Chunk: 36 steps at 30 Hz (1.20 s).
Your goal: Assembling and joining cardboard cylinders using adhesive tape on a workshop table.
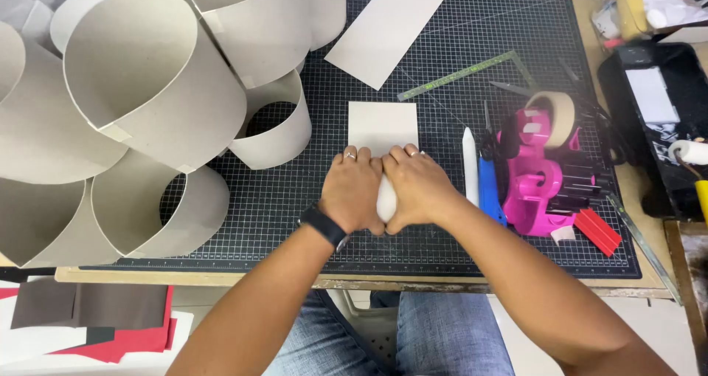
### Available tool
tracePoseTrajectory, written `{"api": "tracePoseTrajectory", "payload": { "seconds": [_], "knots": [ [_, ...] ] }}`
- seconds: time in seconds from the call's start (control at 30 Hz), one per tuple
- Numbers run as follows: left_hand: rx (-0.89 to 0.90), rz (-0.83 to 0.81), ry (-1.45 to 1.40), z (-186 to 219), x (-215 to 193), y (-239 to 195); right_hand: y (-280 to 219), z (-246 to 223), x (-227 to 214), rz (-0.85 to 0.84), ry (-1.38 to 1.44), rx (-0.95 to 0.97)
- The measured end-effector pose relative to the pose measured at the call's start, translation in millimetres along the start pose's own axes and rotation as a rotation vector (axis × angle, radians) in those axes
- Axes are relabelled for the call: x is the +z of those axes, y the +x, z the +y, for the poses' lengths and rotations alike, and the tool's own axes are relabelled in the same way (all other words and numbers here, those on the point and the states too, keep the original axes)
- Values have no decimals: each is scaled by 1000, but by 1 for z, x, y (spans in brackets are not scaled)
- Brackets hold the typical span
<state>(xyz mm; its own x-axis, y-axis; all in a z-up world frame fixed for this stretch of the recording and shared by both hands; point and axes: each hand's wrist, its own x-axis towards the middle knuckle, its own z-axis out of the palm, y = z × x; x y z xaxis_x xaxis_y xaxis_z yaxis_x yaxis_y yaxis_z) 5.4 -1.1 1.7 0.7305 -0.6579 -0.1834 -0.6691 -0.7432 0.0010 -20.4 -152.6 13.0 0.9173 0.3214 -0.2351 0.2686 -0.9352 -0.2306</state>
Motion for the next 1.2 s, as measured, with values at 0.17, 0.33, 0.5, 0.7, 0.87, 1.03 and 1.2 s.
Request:
{"api": "tracePoseTrajectory", "payload": {
  "seconds": [0.17,0.33,0.5,0.7,0.87,1.03,1.2],
  "knots": [
    [-3,-101,-50,-11,-1,17,10,4,-12,-116,74,4],
    [-18,-57,-1,-1,-8,1,2,1,-3,-25,7,-20],
    [-37,12,52,12,-7,-17,-14,-8,9,76,-82,-15],
    [-17,118,81,19,-1,-35,-29,-14,20,130,-104,-9],
    [60,126,95,8,7,-39,-32,-9,12,20,-93,-72],
    [84,66,90,2,14,-29,-24,5,13,-94,-58,-113],
    [87,-7,32,-1,3,-27,-23,5,0,-137,-19,-126]
  ]
}}
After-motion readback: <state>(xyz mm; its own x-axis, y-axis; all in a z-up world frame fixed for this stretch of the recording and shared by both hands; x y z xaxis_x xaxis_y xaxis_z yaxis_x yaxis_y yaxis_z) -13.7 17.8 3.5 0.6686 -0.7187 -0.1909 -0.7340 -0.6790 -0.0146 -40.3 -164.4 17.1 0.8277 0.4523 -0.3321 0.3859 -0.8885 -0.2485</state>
